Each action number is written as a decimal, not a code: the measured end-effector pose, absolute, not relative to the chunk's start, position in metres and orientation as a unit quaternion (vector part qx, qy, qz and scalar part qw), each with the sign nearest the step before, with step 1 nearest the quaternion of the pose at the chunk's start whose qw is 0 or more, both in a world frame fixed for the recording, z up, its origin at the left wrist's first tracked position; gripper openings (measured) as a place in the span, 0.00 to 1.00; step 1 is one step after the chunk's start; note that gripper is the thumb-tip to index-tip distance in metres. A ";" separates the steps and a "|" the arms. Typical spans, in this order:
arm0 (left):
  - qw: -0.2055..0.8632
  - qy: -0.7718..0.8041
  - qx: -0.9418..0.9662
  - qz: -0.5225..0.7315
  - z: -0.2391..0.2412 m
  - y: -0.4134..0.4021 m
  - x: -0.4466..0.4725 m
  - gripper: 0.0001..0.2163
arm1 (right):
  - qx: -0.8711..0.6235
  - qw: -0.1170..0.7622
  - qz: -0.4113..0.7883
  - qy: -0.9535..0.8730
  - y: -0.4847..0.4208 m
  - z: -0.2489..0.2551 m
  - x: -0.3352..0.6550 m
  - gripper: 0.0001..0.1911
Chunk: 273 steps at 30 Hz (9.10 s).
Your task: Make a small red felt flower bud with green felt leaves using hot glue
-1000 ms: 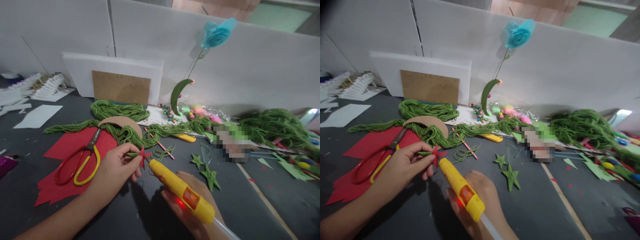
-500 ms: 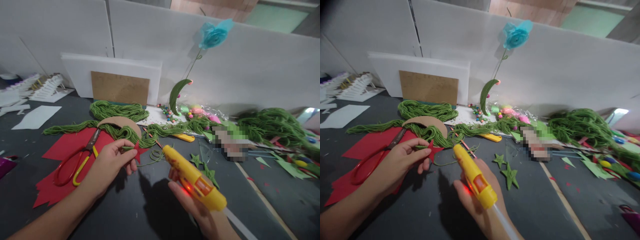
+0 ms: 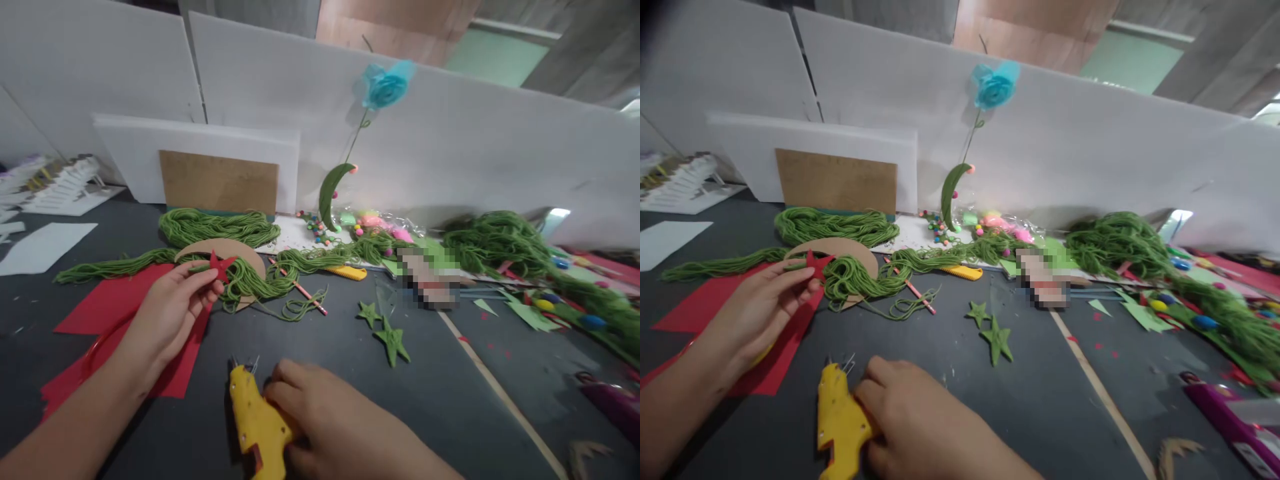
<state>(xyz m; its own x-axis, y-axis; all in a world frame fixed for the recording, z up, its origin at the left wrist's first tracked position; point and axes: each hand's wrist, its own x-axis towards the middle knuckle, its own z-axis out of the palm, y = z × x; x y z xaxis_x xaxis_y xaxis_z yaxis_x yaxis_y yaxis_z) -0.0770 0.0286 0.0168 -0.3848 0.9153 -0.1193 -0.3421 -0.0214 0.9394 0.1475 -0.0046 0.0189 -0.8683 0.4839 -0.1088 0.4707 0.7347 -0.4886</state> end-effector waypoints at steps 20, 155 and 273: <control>0.666 0.501 0.334 0.441 0.014 -0.017 -0.018 0.12 | -0.402 0.358 0.515 -0.667 -0.008 0.006 0.136 0.11; 0.683 0.524 0.410 0.302 0.022 -0.018 -0.010 0.08 | -0.478 0.329 0.662 -0.474 0.004 0.028 0.146 0.06; 0.477 0.629 0.477 0.386 0.027 -0.017 -0.011 0.06 | -0.329 0.341 0.030 -0.880 -0.013 0.010 0.148 0.09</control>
